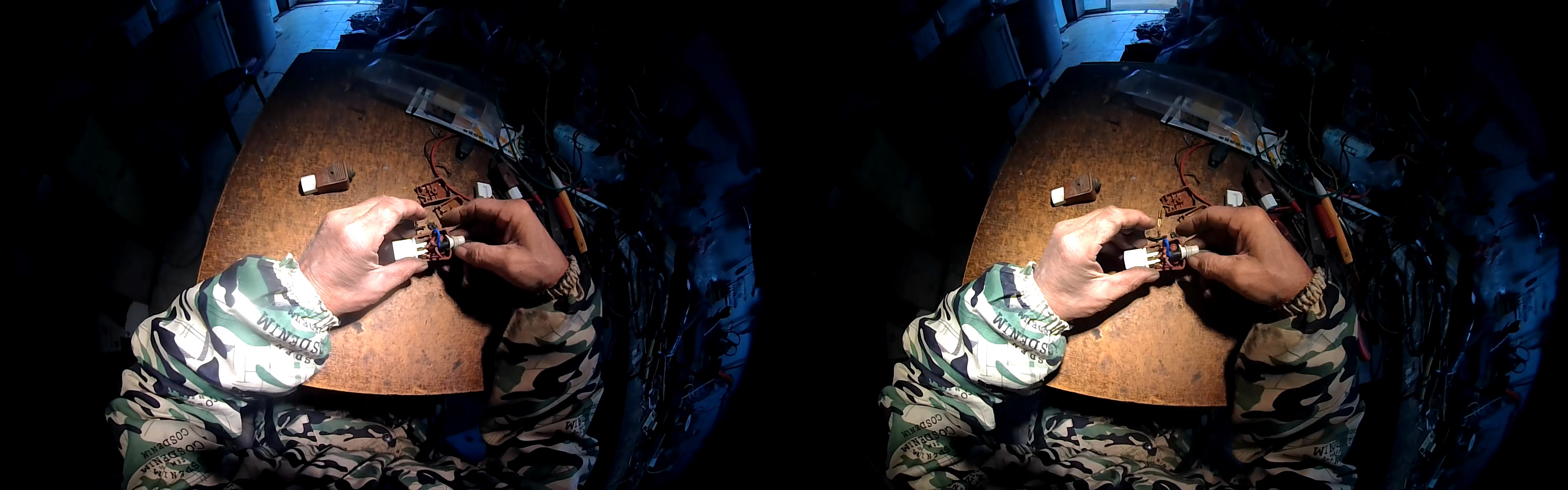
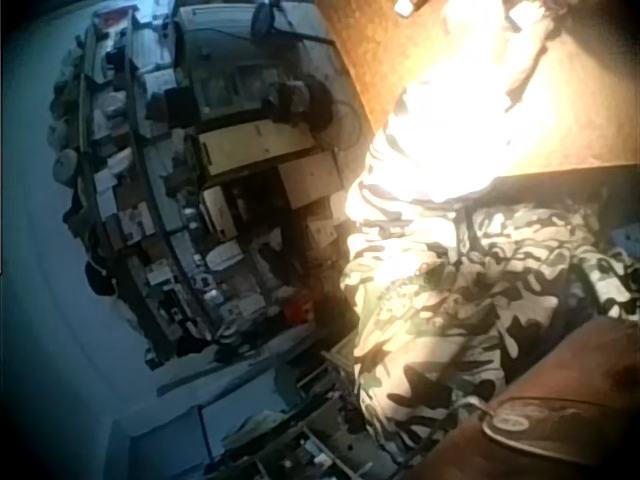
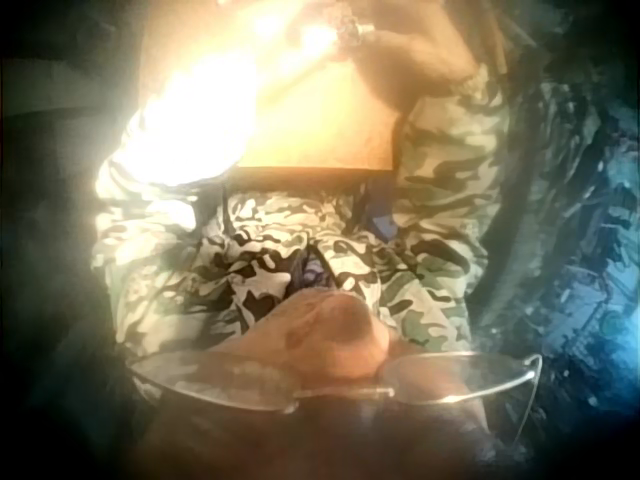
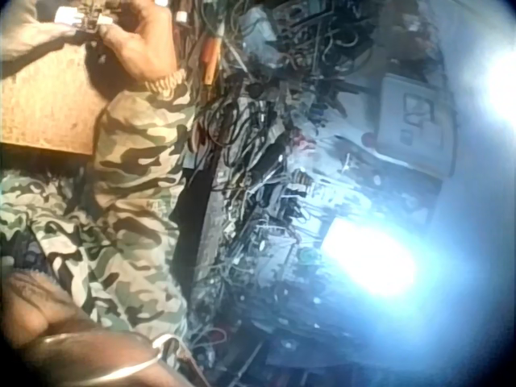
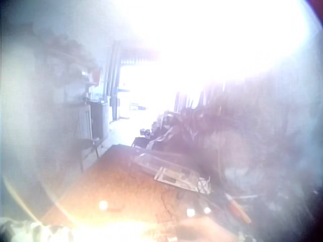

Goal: The person disassembles a white electrical connector, uses pliers to adjust internal components, and reassembles the connector with wires. They handle multiple small plastic parts and wires on a cluttered workbench.

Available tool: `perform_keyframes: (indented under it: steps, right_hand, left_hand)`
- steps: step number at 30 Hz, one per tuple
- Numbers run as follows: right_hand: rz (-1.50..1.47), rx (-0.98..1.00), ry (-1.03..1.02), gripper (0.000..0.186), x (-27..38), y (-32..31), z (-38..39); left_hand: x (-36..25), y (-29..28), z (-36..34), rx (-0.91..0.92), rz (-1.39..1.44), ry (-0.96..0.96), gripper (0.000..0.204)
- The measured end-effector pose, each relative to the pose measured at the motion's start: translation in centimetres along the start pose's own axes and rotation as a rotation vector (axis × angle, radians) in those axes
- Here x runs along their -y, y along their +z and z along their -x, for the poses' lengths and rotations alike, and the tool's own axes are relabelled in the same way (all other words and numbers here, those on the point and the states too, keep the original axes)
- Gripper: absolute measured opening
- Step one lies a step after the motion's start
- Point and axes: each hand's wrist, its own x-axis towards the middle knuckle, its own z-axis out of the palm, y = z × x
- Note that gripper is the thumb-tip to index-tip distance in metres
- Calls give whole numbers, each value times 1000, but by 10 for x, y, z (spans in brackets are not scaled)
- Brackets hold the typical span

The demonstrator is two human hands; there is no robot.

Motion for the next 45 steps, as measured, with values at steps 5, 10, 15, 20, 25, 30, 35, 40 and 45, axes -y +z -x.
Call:
perform_keyframes:
  steps: [5, 10, 15, 20, 25, 30, 35, 40, 45]
  right_hand:
    - [-27, 79, 38, 30, 4, 1, -1]
    - [25, 51, 0, 32, 0, 2, -2]
    - [-60, -12, -32, 33, 7, 8, -1]
    - [-28, -19, -32, 34, 2, 10, -3]
    - [-36, 20, -93, 35, -4, 7, -4]
    - [-66, 23, -128, 36, -8, 11, -6]
    - [41, 26, -88, 35, -5, 6, -4]
    - [87, 19, -80, 29, 5, 10, -3]
    - [140, 8, -84, 27, -3, 9, -5]
  left_hand:
    - [4, -3, 0, 20, 51, -19, 50]
    - [0, -1, -2, 26, 135, -112, 48]
    - [-5, -6, -4, 119, 571, -546, 39]
    - [1, -5, -6, 225, 663, -623, 37]
    - [4, -2, -6, 231, 788, -589, 37]
    - [9, -4, -4, 194, 765, -641, 33]
    - [3, -5, -7, 185, 728, -691, 33]
    - [2, -5, -5, 192, 720, -687, 34]
    - [5, -1, -2, 185, 762, -696, 35]
